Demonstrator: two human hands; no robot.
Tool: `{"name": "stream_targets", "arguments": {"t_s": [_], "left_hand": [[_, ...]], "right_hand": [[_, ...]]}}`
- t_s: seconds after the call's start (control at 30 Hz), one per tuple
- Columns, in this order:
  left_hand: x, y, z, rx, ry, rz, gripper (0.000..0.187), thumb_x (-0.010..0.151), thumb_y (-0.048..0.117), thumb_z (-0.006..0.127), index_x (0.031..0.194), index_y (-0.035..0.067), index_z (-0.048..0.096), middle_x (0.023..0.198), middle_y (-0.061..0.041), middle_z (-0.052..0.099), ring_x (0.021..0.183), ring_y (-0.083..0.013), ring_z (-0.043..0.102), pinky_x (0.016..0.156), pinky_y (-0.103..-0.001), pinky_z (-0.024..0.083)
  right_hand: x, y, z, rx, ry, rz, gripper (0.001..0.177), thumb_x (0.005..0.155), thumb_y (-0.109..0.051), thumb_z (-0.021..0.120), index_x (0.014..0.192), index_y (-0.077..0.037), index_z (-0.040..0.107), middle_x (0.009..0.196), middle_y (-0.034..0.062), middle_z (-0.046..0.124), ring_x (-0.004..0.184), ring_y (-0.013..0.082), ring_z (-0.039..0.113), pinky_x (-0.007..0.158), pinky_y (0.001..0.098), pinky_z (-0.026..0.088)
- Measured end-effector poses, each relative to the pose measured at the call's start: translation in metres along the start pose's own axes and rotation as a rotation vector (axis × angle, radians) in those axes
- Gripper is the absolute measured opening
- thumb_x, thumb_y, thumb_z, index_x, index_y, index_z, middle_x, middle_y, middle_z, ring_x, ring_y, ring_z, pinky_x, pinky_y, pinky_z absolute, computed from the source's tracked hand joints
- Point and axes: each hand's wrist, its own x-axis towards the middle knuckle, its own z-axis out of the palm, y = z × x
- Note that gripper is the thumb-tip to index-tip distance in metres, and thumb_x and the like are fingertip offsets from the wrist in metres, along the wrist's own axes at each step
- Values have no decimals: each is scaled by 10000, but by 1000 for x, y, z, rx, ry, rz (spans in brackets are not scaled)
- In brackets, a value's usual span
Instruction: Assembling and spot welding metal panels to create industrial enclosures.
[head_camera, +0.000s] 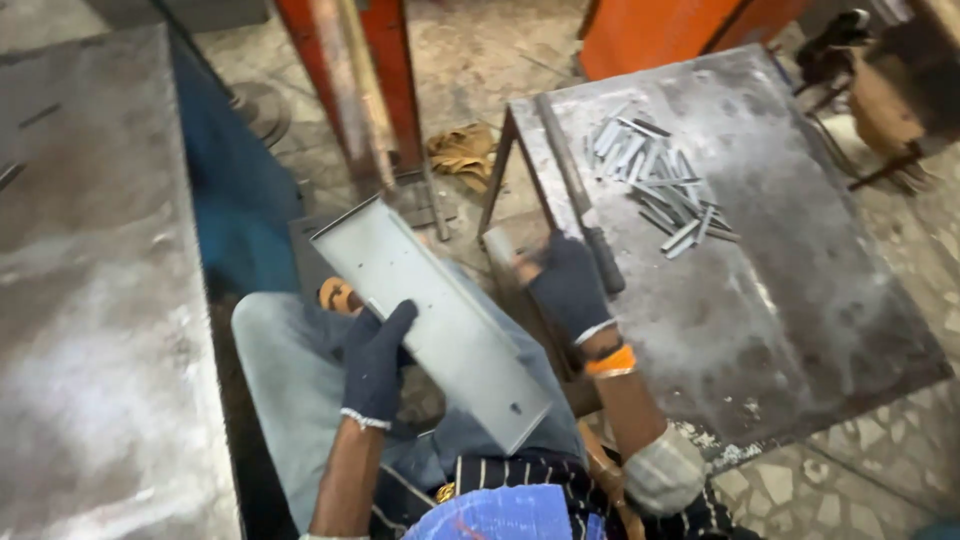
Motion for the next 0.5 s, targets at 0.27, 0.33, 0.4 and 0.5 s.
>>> {"name": "stream_targets", "arguments": {"t_s": [0.27, 0.33, 0.4, 0.5], "left_hand": [[-21, 6, -10, -57, 65, -19, 288, 908, 147, 696, 1116, -49, 718, 941, -94, 754, 753, -187, 713, 639, -317, 583], [-21, 2, -16, -53, 106, 14, 281, 901, 130, 698, 1113, -54, 721, 956, -91, 759, 760, -182, 719, 640, -306, 588], [-24, 7, -15, 43, 154, 38, 280, 886, 112, 700, 1100, -69, 717, 928, -110, 760, 746, -199, 716, 627, -332, 579], [-27, 11, -12, 7, 98, 72, 284, 877, 107, 695, 1107, -59, 717, 960, -100, 775, 790, -186, 722, 685, -327, 586]], "right_hand": [[-45, -108, 54, -168, -116, -318, 287, 786, -278, 789, 964, -74, 692, 855, 145, 700, 784, 369, 695, 672, 472, 516], [-46, -117, 53, -138, -117, -322, 290, 814, -290, 777, 987, -74, 690, 869, 145, 702, 791, 365, 698, 678, 468, 525], [-44, -119, 48, -77, -80, -323, 249, 910, -268, 733, 1027, -53, 685, 898, 166, 684, 820, 377, 684, 713, 461, 529], [-44, -129, 49, -107, -44, -354, 141, 988, -173, 665, 1056, -52, 684, 977, 167, 673, 884, 374, 676, 755, 450, 526]]}}
